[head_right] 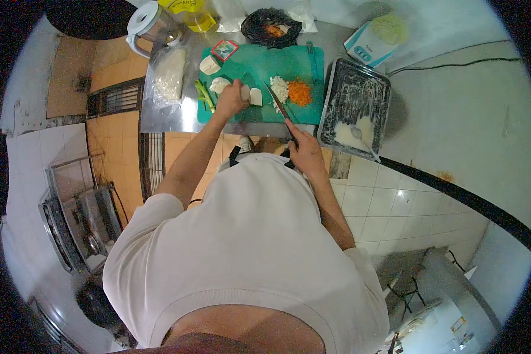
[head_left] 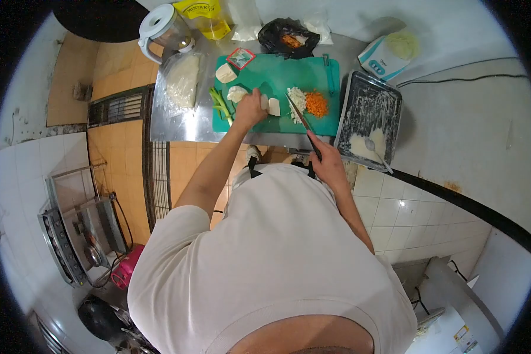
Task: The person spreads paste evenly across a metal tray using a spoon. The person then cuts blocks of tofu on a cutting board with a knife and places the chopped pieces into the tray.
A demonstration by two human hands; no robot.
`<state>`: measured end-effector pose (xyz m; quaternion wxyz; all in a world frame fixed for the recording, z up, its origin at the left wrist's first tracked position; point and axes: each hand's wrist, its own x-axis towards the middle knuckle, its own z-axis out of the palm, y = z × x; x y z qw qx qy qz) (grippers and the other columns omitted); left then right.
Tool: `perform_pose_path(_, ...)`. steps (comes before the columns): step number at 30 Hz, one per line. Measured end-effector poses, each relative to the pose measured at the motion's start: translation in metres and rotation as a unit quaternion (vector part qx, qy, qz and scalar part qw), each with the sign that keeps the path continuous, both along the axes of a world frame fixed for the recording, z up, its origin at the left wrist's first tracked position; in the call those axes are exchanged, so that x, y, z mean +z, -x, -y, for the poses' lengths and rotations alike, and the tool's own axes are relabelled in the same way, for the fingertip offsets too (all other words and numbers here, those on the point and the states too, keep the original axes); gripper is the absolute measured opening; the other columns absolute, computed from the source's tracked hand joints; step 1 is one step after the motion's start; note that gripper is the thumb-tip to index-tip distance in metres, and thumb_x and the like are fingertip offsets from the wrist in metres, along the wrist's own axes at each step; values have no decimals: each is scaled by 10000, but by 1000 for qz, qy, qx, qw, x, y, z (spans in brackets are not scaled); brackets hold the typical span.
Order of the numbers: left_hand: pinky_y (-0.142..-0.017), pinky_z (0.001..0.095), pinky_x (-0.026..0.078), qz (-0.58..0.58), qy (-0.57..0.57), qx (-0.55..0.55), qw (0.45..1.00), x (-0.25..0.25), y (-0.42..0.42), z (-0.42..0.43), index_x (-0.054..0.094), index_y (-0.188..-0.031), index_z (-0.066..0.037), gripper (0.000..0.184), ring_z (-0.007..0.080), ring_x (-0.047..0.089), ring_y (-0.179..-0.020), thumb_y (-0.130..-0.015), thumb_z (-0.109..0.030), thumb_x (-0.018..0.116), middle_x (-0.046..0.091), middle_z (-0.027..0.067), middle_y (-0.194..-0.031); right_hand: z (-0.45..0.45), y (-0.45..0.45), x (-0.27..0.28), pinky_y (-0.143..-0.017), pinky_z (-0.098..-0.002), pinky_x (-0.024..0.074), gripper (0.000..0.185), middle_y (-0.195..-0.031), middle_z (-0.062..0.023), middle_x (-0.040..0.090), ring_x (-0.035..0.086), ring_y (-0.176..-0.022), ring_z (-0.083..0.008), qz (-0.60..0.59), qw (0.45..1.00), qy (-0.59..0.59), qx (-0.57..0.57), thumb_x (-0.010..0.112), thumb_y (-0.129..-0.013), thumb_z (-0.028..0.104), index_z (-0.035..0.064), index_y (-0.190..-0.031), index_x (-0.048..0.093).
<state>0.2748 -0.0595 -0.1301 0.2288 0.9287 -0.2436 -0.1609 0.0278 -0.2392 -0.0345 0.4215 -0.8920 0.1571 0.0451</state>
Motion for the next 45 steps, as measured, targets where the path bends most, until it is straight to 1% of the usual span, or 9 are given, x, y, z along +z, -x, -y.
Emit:
perform_pose_path(7,-916,507,522,78,75,-59,992,-3,-54,17,557,-1212,-38,537,449,616,-1055,-723,-169,735,651,248,-1123,3,-3,-7,-931,-452,503,627,-1211,-285,659,644,-1069,-442,-5,1000,6,2,630,-888,41,165,-1491,510)
perform_pose_path(10,-954,488,504,141,-30,-97,985,-8,-62,20,582,-1253,-32,574,430,593,-1111,-730,-207,742,628,225,-1170,2,-6,-10,-933,-455,504,636,-1221,-285,657,643,-1070,-452,38,999,10,7,630,-891,44,162,-1501,494)
perform_pose_path(13,-993,473,489,226,-4,-114,967,-1,-53,15,590,-1306,-33,607,407,573,-1159,-757,-244,743,593,206,-1247,0,-9,-18,-909,-477,503,643,-1193,-297,659,639,-1048,-474,66,998,-8,8,611,-906,49,153,-1522,456)
perform_pose_path(16,-1002,474,486,68,97,-183,976,-7,-34,10,589,-1321,-27,656,399,575,-1161,-739,-265,780,572,200,-1278,-1,-15,-23,-863,-514,489,668,-1121,-328,655,630,-999,-502,16,999,-35,6,582,-928,54,142,-1558,378)
perform_pose_path(23,-933,473,506,52,13,-96,994,-13,16,-4,609,-1291,-29,677,367,587,-1127,-714,-290,850,610,175,-1198,-21,-23,-52,-824,-563,456,726,-990,-350,630,604,-914,-527,34,998,-39,38,519,-964,66,127,-1616,205)
perform_pose_path(35,-964,458,511,133,165,-86,974,-43,35,-35,621,-1277,-52,619,356,627,-1114,-723,-199,857,652,162,-1241,-42,-11,-76,-767,-551,491,699,-913,-290,592,597,-816,-476,-28,992,58,106,484,-992,78,180,-1627,209)
perform_pose_path(38,-982,458,509,81,212,-54,972,-18,36,-33,571,-1335,-43,681,377,631,-1101,-724,-164,847,649,177,-1244,-44,-13,-68,-812,-600,518,674,-1037,-338,594,619,-922,-535,-93,990,40,99,454,-1011,123,228,-1624,195)
perform_pose_path(41,-989,462,508,-27,247,24,968,-12,33,-37,463,-1438,-49,785,390,613,-1149,-735,-105,808,640,199,-1263,-44,-13,-62,-788,-559,481,696,-897,-296,597,600,-834,-484,-60,993,46,86,509,-984,77,152,-1617,230)
perform_pose_path(45,-977,458,520,-19,197,-1,980,-19,28,-43,345,-1527,-71,874,387,637,-1128,-760,-58,763,664,203,-1216,-38,-9,-58,-801,-554,484,696,-925,-296,606,603,-865,-483,-37,996,38,65,517,-977,77,150,-1613,244)
